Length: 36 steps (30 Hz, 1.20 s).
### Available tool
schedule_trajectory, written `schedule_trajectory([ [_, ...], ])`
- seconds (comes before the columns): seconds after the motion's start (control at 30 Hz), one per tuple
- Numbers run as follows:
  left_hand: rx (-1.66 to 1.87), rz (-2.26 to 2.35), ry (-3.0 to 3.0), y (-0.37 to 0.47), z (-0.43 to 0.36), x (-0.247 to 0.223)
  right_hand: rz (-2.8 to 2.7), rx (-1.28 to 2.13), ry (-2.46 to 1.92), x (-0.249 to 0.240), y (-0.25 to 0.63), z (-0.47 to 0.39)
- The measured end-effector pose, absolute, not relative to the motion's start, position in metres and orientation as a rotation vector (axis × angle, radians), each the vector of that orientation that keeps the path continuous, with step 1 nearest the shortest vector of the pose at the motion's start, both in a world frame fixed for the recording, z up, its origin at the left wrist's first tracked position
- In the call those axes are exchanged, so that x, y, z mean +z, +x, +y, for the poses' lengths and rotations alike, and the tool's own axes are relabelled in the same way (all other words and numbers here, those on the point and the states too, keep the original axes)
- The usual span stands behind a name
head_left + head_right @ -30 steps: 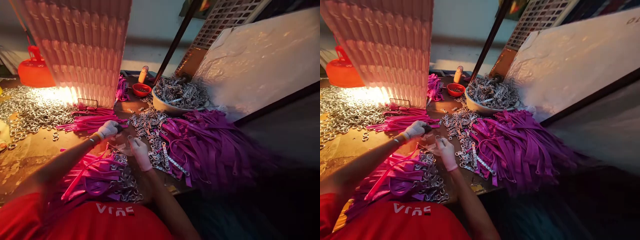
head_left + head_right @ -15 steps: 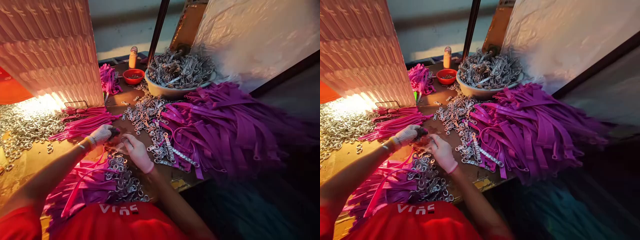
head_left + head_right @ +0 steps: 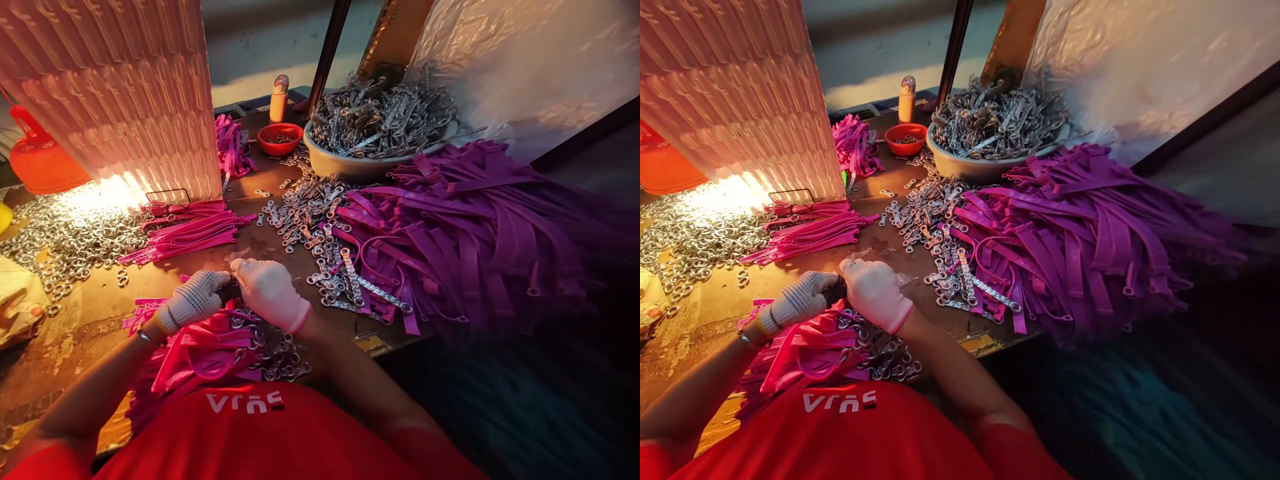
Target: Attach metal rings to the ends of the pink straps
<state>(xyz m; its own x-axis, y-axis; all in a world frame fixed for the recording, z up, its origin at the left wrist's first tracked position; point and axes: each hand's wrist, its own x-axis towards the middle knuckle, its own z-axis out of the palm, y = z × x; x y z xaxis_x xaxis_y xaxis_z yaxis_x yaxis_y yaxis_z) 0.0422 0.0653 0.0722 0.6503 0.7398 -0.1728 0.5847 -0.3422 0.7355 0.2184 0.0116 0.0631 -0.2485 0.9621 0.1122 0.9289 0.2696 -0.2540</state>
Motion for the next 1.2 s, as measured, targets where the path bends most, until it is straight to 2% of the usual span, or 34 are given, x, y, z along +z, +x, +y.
schedule_trajectory([
  [0.23, 0.366, 1.077, 1.588, 0.026, 0.057, 0.067, -2.259, 0.418, -1.637, 0.066, 0.217, 0.01],
  [0.4, 0.407, 1.03, 1.469, 0.024, 0.047, 0.062, -2.433, 0.343, -1.643, 0.063, 0.215, 0.011],
  [0.53, 0.385, 1.009, 1.468, 0.023, 0.047, 0.066, -2.581, 0.253, -1.482, 0.055, 0.214, 0.012],
  [0.7, 0.218, 1.083, 1.686, 0.011, 0.061, 0.078, -2.643, 0.233, -1.494, 0.054, 0.208, 0.016],
  [0.9, 0.32, 1.29, 1.767, 0.003, 0.078, 0.063, -2.594, 0.421, -1.352, 0.042, 0.233, 0.042],
  [0.97, 0.349, 1.309, 1.742, 0.003, 0.08, 0.052, -2.486, 0.414, -1.486, 0.03, 0.259, 0.058],
  [1.1, 0.316, 1.276, 1.724, 0.004, 0.086, 0.033, -2.186, 0.148, -2.099, -0.003, 0.307, 0.089],
  [1.2, 0.282, 1.258, 1.719, 0.006, 0.09, 0.024, -2.148, 0.102, -2.181, -0.023, 0.324, 0.102],
])
